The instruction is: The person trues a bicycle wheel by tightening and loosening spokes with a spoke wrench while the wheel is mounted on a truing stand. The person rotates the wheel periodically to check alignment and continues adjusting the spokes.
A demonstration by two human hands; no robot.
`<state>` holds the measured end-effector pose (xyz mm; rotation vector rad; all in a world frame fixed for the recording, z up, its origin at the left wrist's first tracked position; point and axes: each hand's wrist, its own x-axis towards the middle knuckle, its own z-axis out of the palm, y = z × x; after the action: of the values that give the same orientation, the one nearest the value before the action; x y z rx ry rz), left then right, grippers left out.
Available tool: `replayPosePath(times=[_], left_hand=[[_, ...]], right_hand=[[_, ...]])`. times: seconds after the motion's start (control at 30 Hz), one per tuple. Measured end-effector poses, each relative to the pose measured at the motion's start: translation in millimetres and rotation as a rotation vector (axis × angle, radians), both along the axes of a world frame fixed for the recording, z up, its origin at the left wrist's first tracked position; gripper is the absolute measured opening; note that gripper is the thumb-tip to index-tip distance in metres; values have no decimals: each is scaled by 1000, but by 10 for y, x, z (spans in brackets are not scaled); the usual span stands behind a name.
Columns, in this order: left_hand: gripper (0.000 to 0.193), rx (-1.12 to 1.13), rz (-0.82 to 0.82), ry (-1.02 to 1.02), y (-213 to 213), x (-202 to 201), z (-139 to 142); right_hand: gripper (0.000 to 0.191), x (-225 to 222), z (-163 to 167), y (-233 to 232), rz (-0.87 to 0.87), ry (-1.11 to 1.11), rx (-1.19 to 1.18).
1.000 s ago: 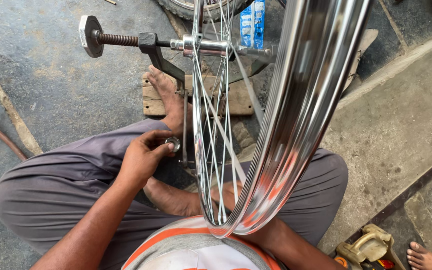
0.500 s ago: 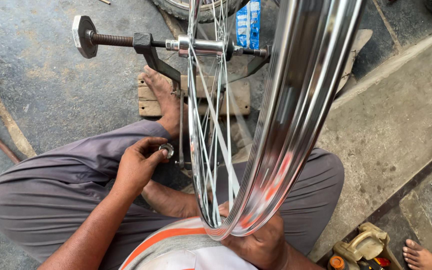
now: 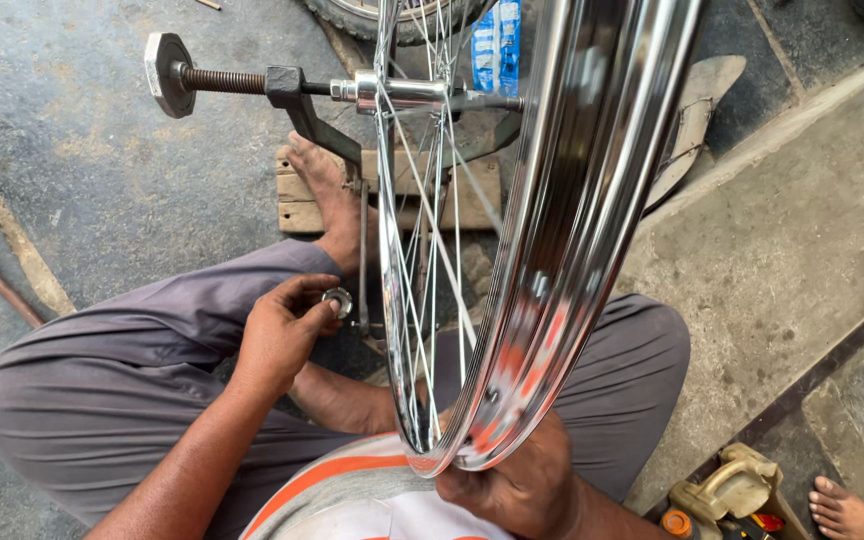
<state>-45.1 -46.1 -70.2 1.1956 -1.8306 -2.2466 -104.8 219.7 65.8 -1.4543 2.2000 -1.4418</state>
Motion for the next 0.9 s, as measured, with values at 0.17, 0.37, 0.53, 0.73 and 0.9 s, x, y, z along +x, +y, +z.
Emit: replayPosePath(times=[0.17,0.37,0.53,0.73,0.9], left_hand=[[30,29,-10,-55,-6,-14,112],[32,34,-35,9,67,-53,116],[35,-103,-160,37,145,-78,108],[35,-457,-298,73,262,-192,126],[35,-575,-380,13,301,-294,190]], right_hand=[[31,-122,-360,-54,155,111,111],[37,-128,-566,-14,199,170,129],[41,-202,-573,-89,206,325,84],[47,-174,-467,-67,170,209,119],[45,-149,-413,-56,135,169,114]])
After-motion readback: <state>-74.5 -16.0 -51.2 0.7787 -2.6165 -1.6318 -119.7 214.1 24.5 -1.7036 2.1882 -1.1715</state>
